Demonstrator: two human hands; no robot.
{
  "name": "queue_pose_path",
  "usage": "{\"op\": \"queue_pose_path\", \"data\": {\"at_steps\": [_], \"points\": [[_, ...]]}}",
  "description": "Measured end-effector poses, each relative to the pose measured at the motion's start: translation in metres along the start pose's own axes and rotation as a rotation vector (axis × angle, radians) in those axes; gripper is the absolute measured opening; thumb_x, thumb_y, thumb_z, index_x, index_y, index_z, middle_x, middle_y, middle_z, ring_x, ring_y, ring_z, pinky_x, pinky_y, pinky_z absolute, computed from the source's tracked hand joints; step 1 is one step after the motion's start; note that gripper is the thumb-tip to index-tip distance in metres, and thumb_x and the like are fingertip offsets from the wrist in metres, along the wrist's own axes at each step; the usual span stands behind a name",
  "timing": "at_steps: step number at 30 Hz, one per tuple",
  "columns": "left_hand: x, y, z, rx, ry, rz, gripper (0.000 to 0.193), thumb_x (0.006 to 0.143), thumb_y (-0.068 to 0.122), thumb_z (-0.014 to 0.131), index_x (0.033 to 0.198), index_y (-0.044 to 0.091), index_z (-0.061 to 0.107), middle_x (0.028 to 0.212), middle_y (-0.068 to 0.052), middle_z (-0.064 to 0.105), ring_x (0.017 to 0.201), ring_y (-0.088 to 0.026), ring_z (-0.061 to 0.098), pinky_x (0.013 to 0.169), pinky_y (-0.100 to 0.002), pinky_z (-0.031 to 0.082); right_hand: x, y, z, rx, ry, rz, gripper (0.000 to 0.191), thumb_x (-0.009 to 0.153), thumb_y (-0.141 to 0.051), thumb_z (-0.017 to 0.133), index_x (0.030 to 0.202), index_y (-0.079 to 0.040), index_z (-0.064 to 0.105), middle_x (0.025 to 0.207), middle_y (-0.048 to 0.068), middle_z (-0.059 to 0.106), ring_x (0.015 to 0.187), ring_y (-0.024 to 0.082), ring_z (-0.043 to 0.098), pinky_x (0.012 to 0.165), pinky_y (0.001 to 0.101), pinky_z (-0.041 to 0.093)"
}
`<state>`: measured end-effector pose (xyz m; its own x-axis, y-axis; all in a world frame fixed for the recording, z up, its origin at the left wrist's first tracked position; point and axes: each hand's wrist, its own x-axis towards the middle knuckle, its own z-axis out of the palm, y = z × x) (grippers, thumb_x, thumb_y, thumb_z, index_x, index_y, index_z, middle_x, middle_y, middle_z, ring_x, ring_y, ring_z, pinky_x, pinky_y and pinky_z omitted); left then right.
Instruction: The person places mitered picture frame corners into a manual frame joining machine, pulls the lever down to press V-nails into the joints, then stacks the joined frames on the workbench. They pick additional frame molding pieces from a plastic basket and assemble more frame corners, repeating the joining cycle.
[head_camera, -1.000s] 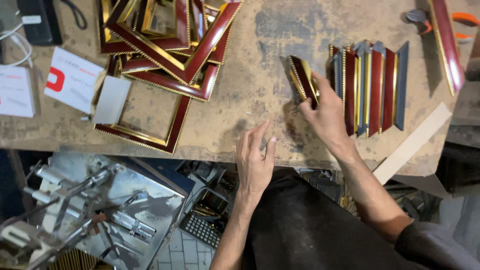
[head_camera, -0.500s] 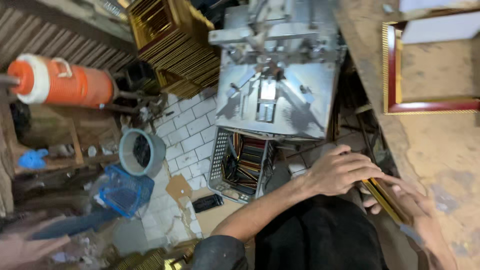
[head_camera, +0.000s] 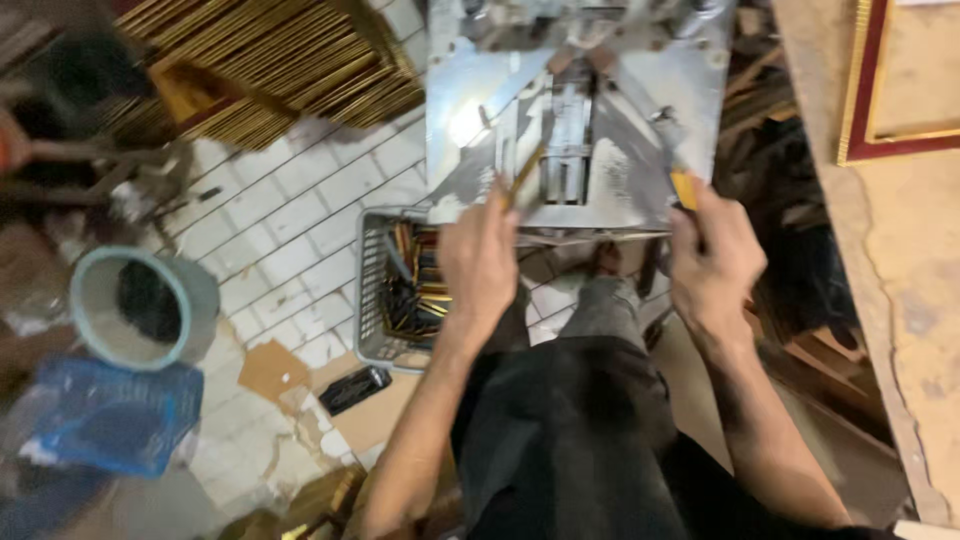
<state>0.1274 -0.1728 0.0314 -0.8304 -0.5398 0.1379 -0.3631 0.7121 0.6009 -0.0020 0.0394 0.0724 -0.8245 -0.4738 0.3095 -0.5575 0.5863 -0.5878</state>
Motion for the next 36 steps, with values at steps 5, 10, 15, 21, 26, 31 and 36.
{"op": "queue_pose_path", "data": {"at_steps": [5,10,15,21,26,31,36], "points": [[0.027,-0.041,0.017,0.277,-0.018,0.25,0.052,0.102,0.033,0.067,0.146,0.008,0.058,0.134,-0.019,0.052,0.115,-0.034,0.046,0.093,-0.049,0.036,0.018,0.021,0.036,-0.483,-0.164,-0.25,0.059,0.09,-0.03,0.08,0.141,-0.005,0.064,0.126,0.017,0.063,0.108,0.034,0.055,0.087,0.0453,0.041],[0.058,-0.041,0.03,0.165,0.117,0.163,0.028,0.096,0.03,0.075,0.123,0.021,0.076,0.125,-0.009,0.053,0.118,-0.032,0.04,0.094,-0.049,0.03,-0.004,0.035,0.029,-0.285,-0.136,-0.138,0.037,0.101,-0.016,0.079,0.136,-0.011,0.069,0.136,0.006,0.06,0.126,0.03,0.052,0.104,0.0448,0.041],[0.106,-0.042,0.049,0.051,0.058,0.147,0.032,0.094,0.035,0.081,0.124,0.025,0.077,0.113,0.001,0.054,0.114,-0.025,0.043,0.092,-0.047,0.031,0.035,0.055,0.052,-0.327,0.003,-0.153,0.029,0.095,-0.027,0.085,0.122,-0.02,0.078,0.138,0.011,0.055,0.122,0.033,0.044,0.099,0.047,0.034],[0.1,-0.048,0.058,0.121,0.045,0.209,0.037,0.096,0.039,0.081,0.13,0.025,0.075,0.104,0.001,0.05,0.105,-0.025,0.041,0.089,-0.045,0.031,0.064,0.064,0.09,-0.34,-0.036,-0.177,0.029,0.097,-0.026,0.083,0.125,-0.019,0.078,0.137,0.004,0.056,0.12,0.026,0.045,0.097,0.0437,0.033],[0.103,-0.051,0.062,0.148,0.063,0.215,0.035,0.095,0.042,0.081,0.126,0.026,0.077,0.098,0.0,0.048,0.096,-0.024,0.038,0.085,-0.044,0.031,0.06,0.062,0.084,-0.312,-0.043,-0.176,0.029,0.099,-0.026,0.083,0.126,-0.019,0.077,0.135,0.003,0.056,0.12,0.025,0.046,0.095,0.0433,0.032],[0.106,-0.049,0.059,0.117,0.1,0.226,0.033,0.094,0.042,0.082,0.122,0.025,0.078,0.097,0.001,0.049,0.095,-0.023,0.04,0.085,-0.043,0.032,0.063,0.059,0.086,-0.315,-0.019,-0.169,0.03,0.098,-0.027,0.083,0.126,-0.019,0.076,0.134,0.003,0.056,0.119,0.026,0.046,0.095,0.0434,0.033],[0.107,-0.041,0.054,0.113,0.079,0.214,0.03,0.094,0.039,0.083,0.121,0.026,0.08,0.095,0.001,0.049,0.094,-0.024,0.04,0.086,-0.043,0.033,0.063,0.053,0.084,-0.318,-0.043,-0.126,0.032,0.101,-0.031,0.084,0.13,-0.021,0.076,0.133,0.003,0.056,0.118,0.026,0.046,0.094,0.0439,0.033]]}}
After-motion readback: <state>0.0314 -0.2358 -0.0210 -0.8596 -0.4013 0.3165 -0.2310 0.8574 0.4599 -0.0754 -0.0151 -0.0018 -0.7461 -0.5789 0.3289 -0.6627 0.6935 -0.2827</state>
